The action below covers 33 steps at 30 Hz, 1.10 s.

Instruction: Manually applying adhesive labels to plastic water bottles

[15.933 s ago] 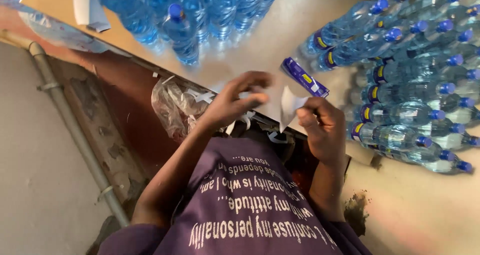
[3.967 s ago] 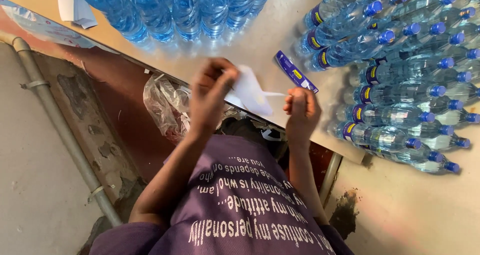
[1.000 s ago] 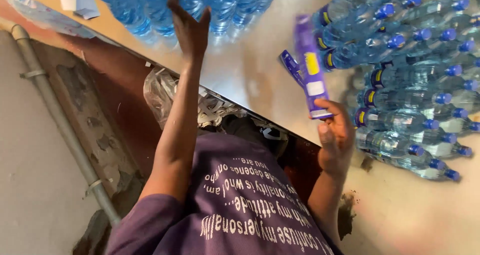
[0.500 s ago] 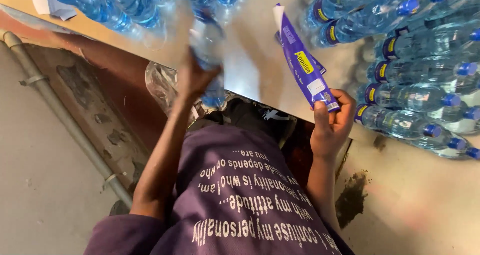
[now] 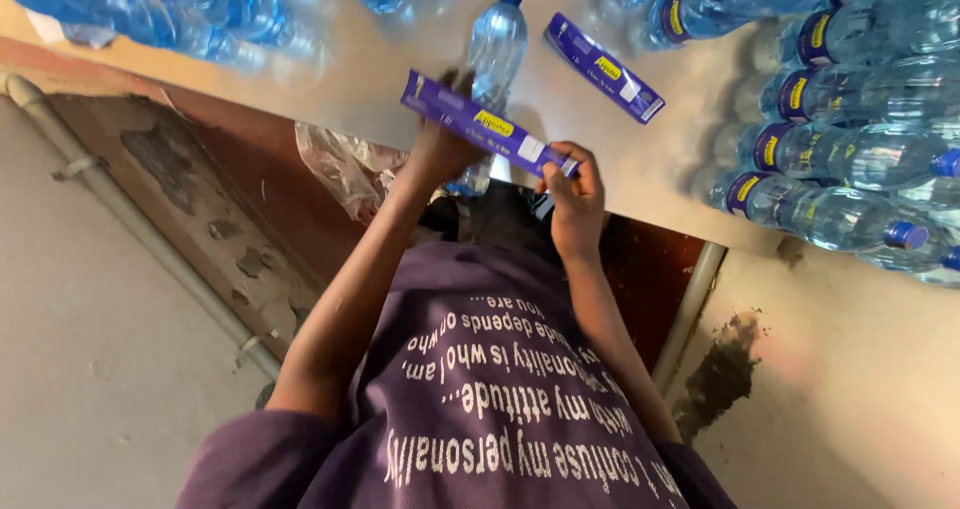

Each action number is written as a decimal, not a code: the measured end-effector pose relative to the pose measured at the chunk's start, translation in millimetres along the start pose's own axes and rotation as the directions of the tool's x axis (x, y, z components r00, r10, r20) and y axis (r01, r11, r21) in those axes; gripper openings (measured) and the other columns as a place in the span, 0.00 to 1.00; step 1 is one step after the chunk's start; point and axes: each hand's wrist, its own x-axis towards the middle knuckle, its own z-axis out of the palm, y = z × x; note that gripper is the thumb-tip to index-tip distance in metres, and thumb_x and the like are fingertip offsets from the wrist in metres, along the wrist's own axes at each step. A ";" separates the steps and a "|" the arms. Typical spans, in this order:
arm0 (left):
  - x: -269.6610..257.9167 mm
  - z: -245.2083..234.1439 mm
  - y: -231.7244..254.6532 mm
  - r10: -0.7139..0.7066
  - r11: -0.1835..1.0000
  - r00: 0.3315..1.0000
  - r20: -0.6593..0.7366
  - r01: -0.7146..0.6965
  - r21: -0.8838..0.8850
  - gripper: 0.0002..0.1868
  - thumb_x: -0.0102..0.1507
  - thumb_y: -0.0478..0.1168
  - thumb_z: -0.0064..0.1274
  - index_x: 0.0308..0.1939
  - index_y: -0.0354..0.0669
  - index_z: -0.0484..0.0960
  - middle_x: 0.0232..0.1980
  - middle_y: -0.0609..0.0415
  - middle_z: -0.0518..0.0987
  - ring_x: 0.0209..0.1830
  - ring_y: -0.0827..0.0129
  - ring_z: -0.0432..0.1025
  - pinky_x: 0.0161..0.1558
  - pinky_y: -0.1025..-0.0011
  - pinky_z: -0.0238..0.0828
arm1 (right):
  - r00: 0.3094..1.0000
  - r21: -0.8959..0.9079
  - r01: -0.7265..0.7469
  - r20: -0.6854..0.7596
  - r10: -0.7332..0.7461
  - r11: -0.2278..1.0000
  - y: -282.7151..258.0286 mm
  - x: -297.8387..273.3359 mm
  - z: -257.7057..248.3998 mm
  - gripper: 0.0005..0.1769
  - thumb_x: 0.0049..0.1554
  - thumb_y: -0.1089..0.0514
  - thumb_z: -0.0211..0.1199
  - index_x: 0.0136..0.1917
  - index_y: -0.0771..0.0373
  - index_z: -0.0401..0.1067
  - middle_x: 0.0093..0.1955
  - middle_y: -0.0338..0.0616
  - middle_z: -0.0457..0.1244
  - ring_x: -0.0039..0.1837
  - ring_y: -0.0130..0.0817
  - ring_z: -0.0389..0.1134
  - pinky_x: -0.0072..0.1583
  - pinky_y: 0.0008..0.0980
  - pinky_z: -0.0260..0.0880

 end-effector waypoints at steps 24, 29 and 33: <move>-69.0 0.7 20.4 -0.467 0.622 0.848 -0.252 0.112 -0.775 0.13 0.73 0.47 0.66 0.51 0.40 0.94 0.43 0.53 0.88 0.47 0.76 0.76 0.59 0.61 0.77 | 0.865 0.284 -0.369 -0.243 0.439 0.885 61.6 -9.9 59.4 0.16 0.73 0.45 0.62 0.47 0.56 0.69 0.41 0.33 0.61 0.46 0.23 0.68 0.53 0.27 0.72; -77.9 19.9 -11.0 -0.494 0.622 0.829 -0.261 0.127 -0.773 0.12 0.72 0.45 0.68 0.49 0.39 0.93 0.42 0.52 0.87 0.47 0.75 0.75 0.57 0.58 0.76 | 0.869 0.277 -0.372 -0.230 0.437 0.886 46.2 -5.6 61.5 0.19 0.73 0.42 0.62 0.46 0.55 0.68 0.39 0.35 0.62 0.43 0.25 0.69 0.50 0.27 0.71; -80.3 17.0 -8.0 -0.508 0.622 0.826 -0.246 0.154 -0.768 0.11 0.72 0.45 0.69 0.47 0.40 0.93 0.39 0.52 0.86 0.43 0.76 0.74 0.53 0.61 0.77 | 0.886 0.241 -0.359 -0.216 0.411 0.902 50.1 -6.5 60.1 0.18 0.74 0.43 0.60 0.47 0.55 0.68 0.39 0.35 0.61 0.44 0.24 0.68 0.51 0.28 0.72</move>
